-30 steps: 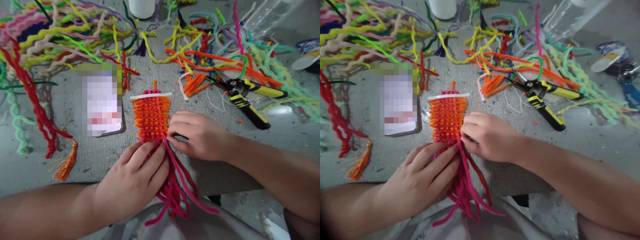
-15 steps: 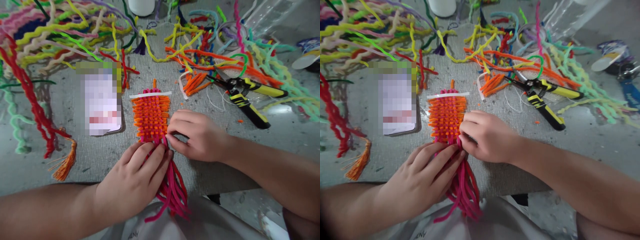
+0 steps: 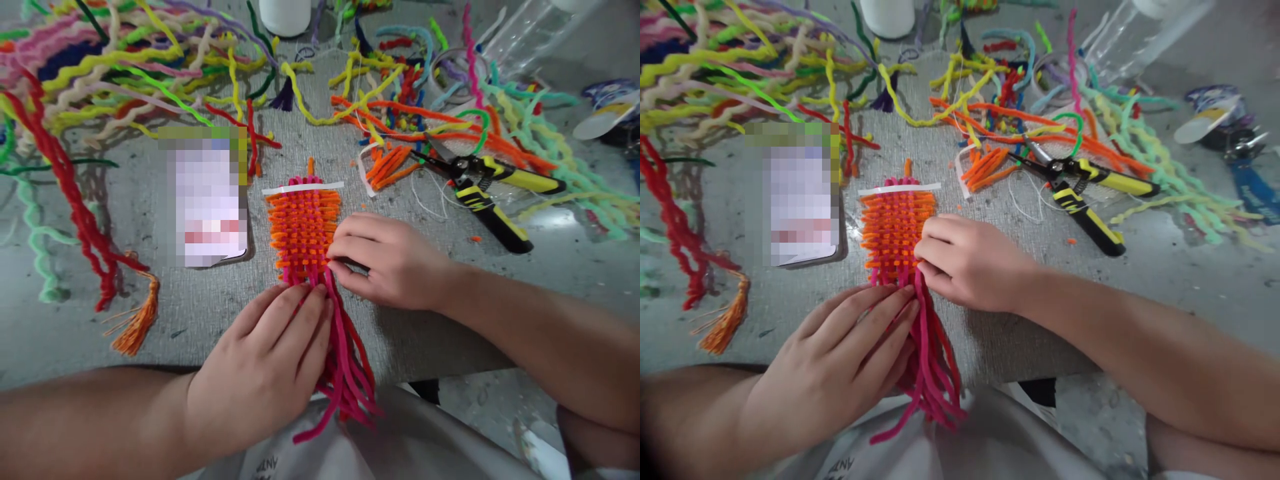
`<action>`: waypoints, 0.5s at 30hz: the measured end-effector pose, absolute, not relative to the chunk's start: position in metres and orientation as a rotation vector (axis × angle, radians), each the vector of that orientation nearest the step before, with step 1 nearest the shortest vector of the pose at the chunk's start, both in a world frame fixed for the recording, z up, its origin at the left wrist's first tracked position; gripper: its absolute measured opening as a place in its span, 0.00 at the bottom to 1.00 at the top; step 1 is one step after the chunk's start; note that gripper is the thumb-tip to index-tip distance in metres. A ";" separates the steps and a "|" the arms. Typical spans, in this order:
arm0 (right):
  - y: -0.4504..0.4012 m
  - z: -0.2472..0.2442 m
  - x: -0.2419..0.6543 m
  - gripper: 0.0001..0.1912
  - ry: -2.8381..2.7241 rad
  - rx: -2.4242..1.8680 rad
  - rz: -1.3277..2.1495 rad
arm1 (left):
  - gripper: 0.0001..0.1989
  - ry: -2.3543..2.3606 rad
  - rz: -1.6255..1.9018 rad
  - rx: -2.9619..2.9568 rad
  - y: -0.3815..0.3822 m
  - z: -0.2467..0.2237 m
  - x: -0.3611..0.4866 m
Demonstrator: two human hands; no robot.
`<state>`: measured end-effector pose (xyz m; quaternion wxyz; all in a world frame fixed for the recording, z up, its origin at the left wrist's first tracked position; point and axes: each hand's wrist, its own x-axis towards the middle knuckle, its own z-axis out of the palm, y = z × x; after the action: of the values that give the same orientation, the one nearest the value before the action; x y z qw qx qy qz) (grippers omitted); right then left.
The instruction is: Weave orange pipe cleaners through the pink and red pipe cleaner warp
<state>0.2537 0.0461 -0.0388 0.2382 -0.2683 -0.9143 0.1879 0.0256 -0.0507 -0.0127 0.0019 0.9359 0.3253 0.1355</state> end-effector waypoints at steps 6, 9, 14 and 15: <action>0.045 -0.037 0.253 0.11 -2.557 -0.739 0.499 | 0.15 1.010 0.360 2.956 -0.052 -0.017 0.027; 0.045 -0.028 0.253 0.12 -2.633 -0.764 0.443 | 0.16 1.017 0.364 2.967 -0.053 -0.018 0.027; 0.052 -0.007 0.243 0.12 -2.828 -0.775 0.400 | 0.16 0.968 0.374 2.967 -0.053 -0.017 0.026; 0.054 -0.003 0.241 0.12 -2.864 -0.762 0.408 | 0.16 0.963 0.380 2.958 -0.052 -0.017 0.026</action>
<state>0.2406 0.0543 -0.0035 0.0748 -0.2540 -0.9547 0.1360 0.0262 -0.0522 -0.0166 0.0038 0.9438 0.3074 0.1213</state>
